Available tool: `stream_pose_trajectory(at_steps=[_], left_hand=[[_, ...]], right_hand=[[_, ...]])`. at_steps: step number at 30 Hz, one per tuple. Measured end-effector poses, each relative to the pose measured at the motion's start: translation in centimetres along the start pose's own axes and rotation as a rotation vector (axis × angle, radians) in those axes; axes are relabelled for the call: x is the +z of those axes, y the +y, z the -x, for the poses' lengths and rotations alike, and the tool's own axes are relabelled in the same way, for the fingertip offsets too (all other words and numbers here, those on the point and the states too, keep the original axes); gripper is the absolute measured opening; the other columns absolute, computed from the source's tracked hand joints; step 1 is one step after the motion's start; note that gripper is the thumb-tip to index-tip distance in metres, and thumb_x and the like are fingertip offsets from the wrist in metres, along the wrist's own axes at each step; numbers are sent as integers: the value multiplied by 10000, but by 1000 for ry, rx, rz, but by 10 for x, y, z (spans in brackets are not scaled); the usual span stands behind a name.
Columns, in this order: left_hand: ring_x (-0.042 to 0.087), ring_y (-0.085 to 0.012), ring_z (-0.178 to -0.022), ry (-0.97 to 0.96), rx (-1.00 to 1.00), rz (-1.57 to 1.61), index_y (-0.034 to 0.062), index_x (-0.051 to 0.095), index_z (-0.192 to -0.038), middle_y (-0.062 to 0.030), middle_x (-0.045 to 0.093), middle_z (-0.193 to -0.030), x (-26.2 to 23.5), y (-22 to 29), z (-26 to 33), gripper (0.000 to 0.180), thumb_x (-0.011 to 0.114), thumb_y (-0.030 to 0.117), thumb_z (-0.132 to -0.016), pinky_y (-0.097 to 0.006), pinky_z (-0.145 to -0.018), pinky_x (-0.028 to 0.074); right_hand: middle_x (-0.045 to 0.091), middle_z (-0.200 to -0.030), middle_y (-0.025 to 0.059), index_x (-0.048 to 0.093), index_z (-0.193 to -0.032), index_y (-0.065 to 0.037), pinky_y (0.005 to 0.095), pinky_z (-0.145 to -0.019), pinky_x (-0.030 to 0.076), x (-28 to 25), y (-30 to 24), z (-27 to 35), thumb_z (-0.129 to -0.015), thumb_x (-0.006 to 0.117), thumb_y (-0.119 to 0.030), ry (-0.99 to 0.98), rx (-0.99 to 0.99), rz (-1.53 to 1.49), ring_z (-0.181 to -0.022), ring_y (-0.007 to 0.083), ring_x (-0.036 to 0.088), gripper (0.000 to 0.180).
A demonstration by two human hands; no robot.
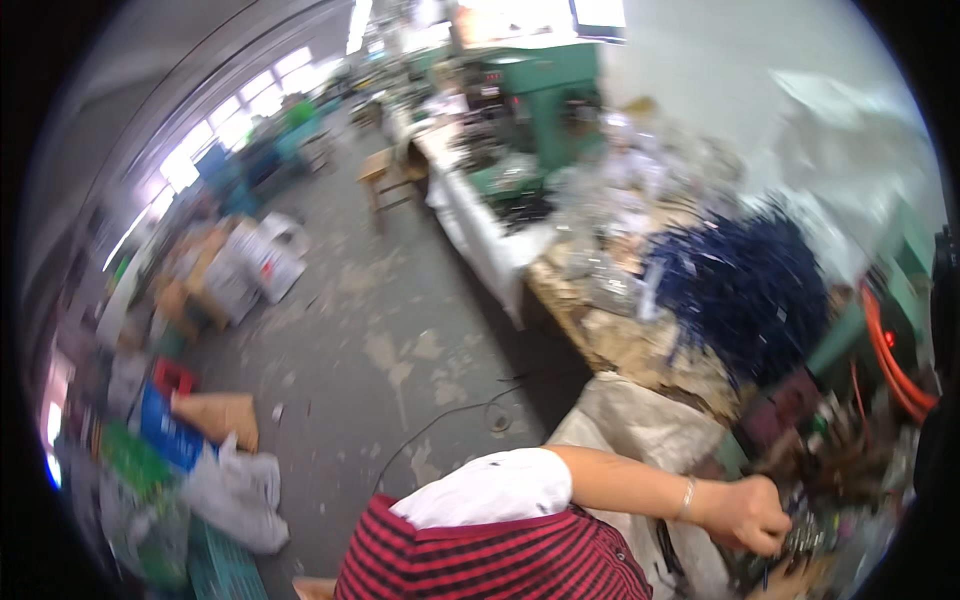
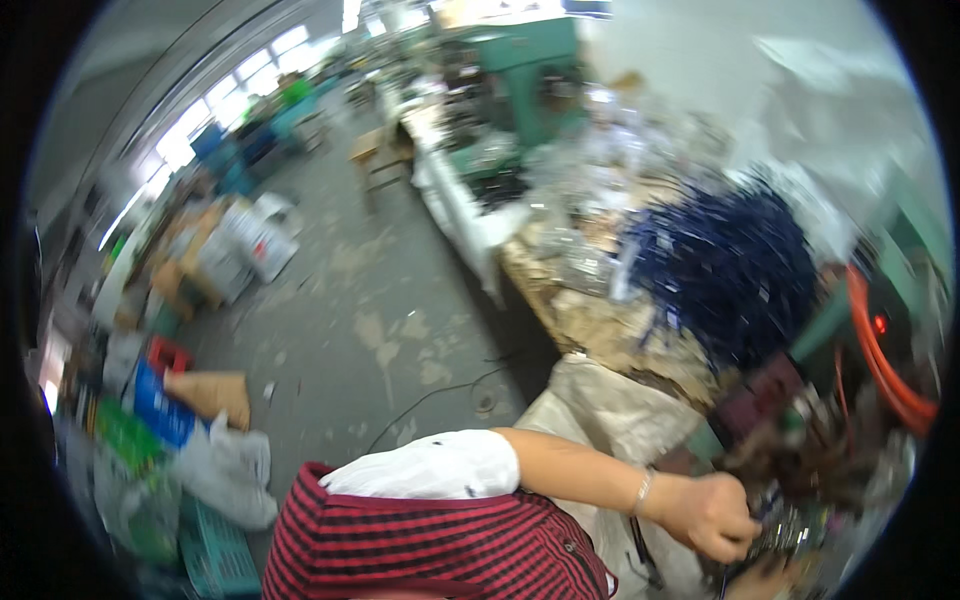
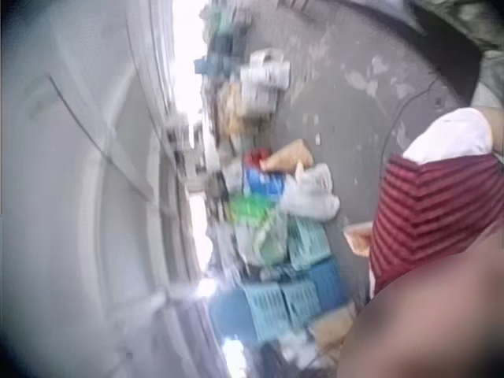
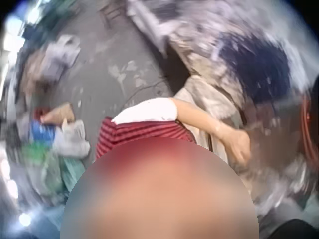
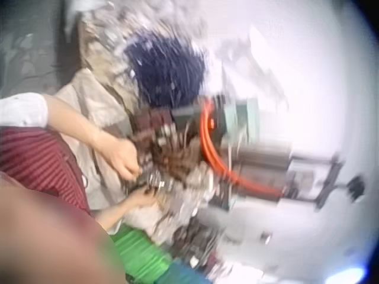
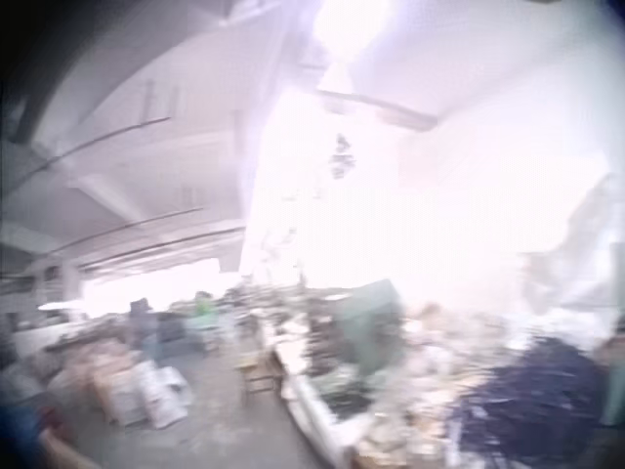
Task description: The person repeatedly picks up blue wire pieces and small metal components, inserts them into a press machine, and operates the lever to assemble them. The person also wipes the machine surface with a white cloth during the process.
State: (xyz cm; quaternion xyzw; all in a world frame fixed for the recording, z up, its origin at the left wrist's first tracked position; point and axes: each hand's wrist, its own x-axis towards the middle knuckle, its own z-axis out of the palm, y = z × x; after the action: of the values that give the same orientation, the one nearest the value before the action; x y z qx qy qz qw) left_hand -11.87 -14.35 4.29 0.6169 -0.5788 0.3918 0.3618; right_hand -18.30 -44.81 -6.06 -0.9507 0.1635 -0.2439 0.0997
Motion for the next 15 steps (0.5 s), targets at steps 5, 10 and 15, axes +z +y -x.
stream_pose_trajectory(at_steps=[5,10,15], left_hand=[[593,-236,-610,116,-112,-98,102,669,-938,-93,683,-1072,-29,17,19,166,698,236,-844,-387,-514,434],[644,-310,-778,46,-743,-618,101,677,-817,-108,627,-825,-124,-91,73,98,709,188,-784,-441,-652,522],[617,-259,-1101,-357,-1497,-827,75,741,-1000,-93,642,-1088,-131,-156,147,436,860,412,-751,-417,-879,502]], right_hand=[[742,-1029,222,714,-1162,16,459,-813,559,-64,-61,30,-937,717,-239,237,-7,-90,-891,372,711,340],[729,-1142,242,670,-1301,-3,451,-836,582,-78,-93,20,-934,748,-218,132,198,-139,-955,389,726,432],[737,-1034,238,735,-1127,31,454,-823,570,-66,-91,15,-907,731,-128,265,227,-156,-953,397,711,271]])
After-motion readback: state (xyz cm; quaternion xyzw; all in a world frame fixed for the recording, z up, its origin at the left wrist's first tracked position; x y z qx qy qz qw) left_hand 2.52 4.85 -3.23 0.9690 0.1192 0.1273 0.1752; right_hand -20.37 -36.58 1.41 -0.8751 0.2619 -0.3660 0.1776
